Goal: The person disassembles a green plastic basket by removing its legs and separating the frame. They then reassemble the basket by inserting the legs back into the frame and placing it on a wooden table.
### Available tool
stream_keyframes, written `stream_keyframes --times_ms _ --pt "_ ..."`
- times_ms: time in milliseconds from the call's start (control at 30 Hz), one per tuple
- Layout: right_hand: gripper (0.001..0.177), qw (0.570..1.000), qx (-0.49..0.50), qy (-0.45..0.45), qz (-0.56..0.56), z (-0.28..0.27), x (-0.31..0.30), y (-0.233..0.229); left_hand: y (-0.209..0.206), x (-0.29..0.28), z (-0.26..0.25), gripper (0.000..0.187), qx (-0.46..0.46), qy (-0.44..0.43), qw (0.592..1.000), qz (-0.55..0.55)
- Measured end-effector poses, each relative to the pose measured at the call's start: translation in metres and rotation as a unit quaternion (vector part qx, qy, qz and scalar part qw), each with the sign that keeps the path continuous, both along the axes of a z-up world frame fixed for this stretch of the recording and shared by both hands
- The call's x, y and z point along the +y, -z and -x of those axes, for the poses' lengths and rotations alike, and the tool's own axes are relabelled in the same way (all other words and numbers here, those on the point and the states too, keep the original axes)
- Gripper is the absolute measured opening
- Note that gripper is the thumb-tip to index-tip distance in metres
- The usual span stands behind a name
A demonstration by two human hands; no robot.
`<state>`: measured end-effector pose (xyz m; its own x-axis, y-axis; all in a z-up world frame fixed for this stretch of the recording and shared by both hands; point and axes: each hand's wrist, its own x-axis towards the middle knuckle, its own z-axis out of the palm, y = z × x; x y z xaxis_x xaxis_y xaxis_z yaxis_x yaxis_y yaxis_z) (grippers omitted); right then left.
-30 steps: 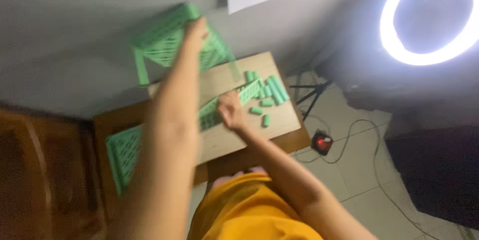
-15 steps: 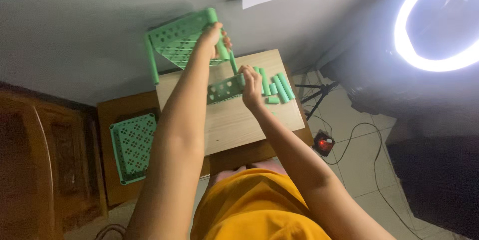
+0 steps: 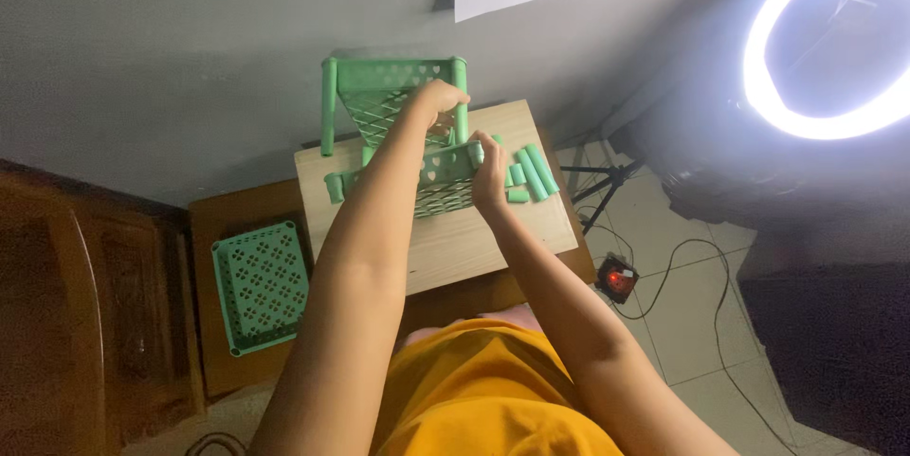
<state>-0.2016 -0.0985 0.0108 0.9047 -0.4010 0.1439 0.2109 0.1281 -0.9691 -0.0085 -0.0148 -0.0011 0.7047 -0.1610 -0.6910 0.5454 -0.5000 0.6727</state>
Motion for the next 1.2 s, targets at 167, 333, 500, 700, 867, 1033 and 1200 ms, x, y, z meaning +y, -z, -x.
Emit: stream_keyframes --times_ms 167,333,500,700,867,1033,1200 --pt "0.042 1.000 -0.011 -0.021 -0.017 -0.003 -0.011 0.044 -0.017 0.006 0.008 0.032 -0.043 0.062 0.997 -0.021" --pt "0.042 0.998 0.011 0.060 0.013 -0.014 -0.021 0.105 -0.041 0.035 0.017 0.042 -0.105 0.108 0.987 -0.064" --pt "0.042 0.996 0.057 0.040 -0.060 -0.008 -0.036 0.126 -0.055 0.105 0.065 0.043 -0.227 0.069 0.969 -0.069" --pt "0.033 0.954 0.016 -0.115 -0.277 0.021 -0.051 0.084 -0.041 0.194 0.185 0.049 -0.277 -0.089 0.956 -0.037" --pt "0.036 0.952 0.079 -0.169 -0.241 0.035 -0.058 0.067 0.000 0.201 0.228 0.062 0.077 -0.281 0.957 -0.013" --pt "0.033 0.905 0.215 -0.226 -0.288 0.054 -0.072 0.082 0.036 0.190 0.260 0.064 0.088 -0.123 0.916 0.372" --pt "0.037 0.841 0.425 -0.155 -0.296 0.093 -0.084 0.091 0.050 0.196 0.285 0.056 0.091 -0.139 0.971 0.174"
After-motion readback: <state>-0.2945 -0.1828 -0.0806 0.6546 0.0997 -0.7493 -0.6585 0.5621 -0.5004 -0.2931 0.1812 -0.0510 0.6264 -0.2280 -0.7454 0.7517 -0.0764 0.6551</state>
